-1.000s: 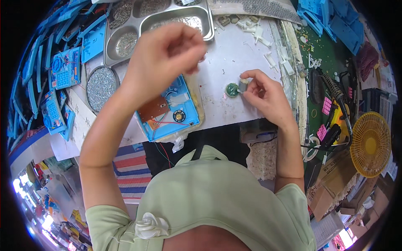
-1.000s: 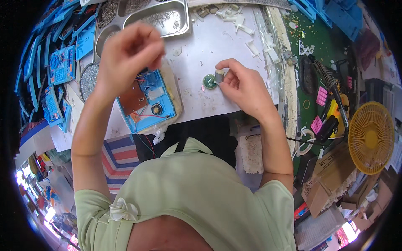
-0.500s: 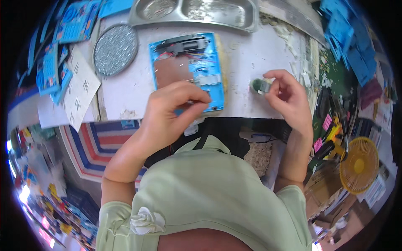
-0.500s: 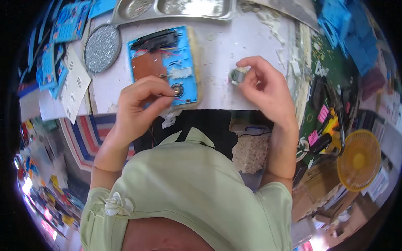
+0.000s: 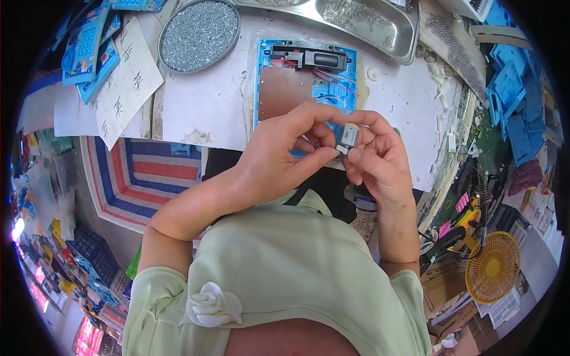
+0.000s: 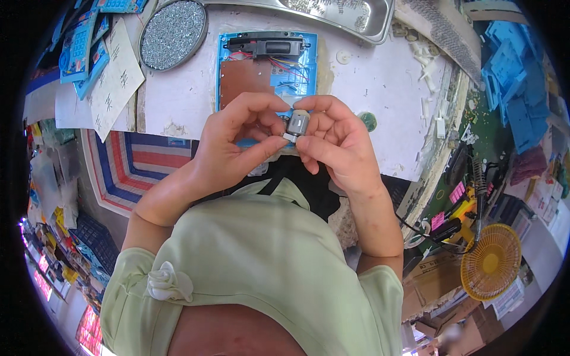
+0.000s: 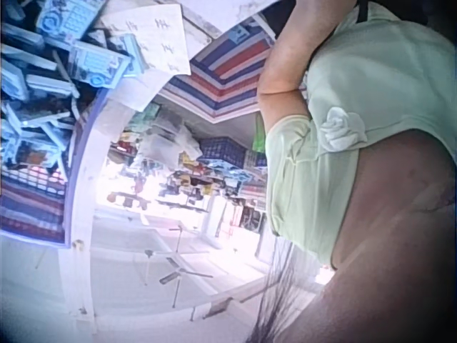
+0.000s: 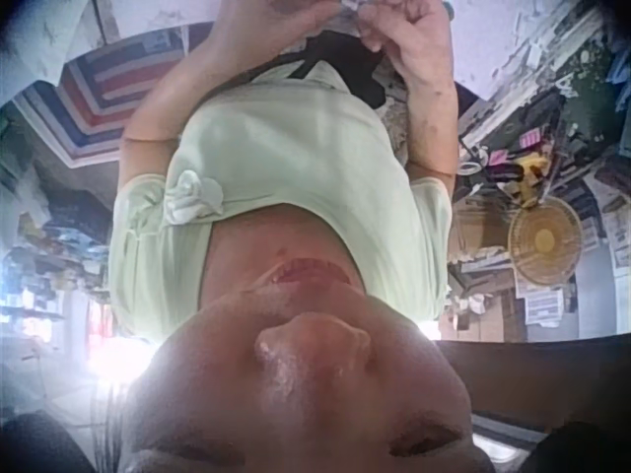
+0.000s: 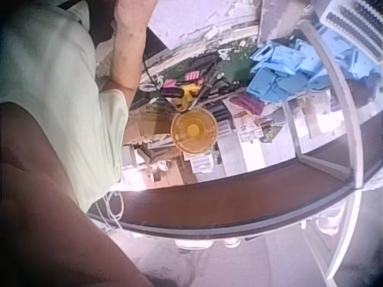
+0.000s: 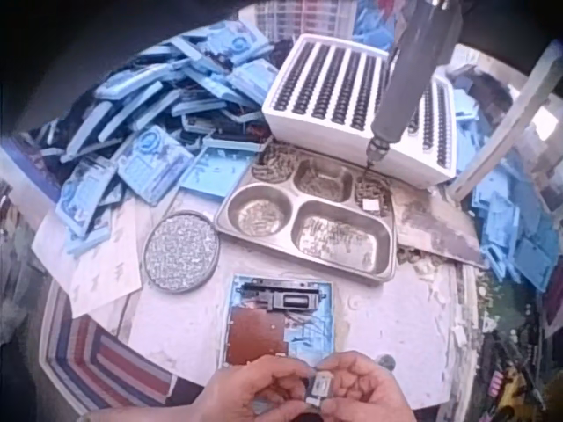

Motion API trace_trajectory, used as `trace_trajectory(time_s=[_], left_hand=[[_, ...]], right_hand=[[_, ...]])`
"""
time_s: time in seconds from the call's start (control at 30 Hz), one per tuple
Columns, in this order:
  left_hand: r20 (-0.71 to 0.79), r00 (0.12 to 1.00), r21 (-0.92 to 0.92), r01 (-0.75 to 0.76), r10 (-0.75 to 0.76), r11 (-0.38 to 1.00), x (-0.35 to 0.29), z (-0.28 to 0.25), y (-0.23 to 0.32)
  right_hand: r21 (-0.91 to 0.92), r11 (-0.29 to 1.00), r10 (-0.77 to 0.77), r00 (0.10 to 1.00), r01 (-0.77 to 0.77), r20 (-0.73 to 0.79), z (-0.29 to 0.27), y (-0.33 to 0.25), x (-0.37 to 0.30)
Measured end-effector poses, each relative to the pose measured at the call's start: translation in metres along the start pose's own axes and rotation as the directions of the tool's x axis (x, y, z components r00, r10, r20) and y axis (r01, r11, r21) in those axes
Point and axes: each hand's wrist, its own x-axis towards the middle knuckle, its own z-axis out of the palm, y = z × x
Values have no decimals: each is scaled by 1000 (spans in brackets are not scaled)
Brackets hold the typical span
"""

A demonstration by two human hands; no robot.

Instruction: Assembling electronic components into a blue toy casing, soldering wires, and using an electric screwdriver to fasten the shell.

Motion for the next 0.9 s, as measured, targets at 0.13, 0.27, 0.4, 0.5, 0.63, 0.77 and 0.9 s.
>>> trace_trajectory(time_s=[0.13,0.27,0.4,0.5,0.63,0.77,0.9], left_hand=[[17,1000,-3,23,-23,1000,1,-1,-1],[28,999,-4,37,-37,999,2,0,-2],[-16,997,10,-72,72,997,1,1,-5],[-37,964,220,-250,264,943,1,-1,-11],[18,812,507,-511,584,695,3,-5,-19],[-15,808,434,-525,589,732,3,-9,-18],[5,901,300,-415,434,859,1,-15,-13]], right_hand=[[23,1000,9,1000,-9,-7,3,-4,-2],[-86,996,-28,1000,26,-15,2,-2,-2],[-371,921,-176,976,118,-125,14,-1,-8],[-645,706,-384,923,292,-3,13,3,-7],[-707,662,-319,947,249,34,13,-18,-5],[-801,501,-374,916,329,143,17,-20,-6],[-790,193,-574,720,582,390,17,-16,1]])
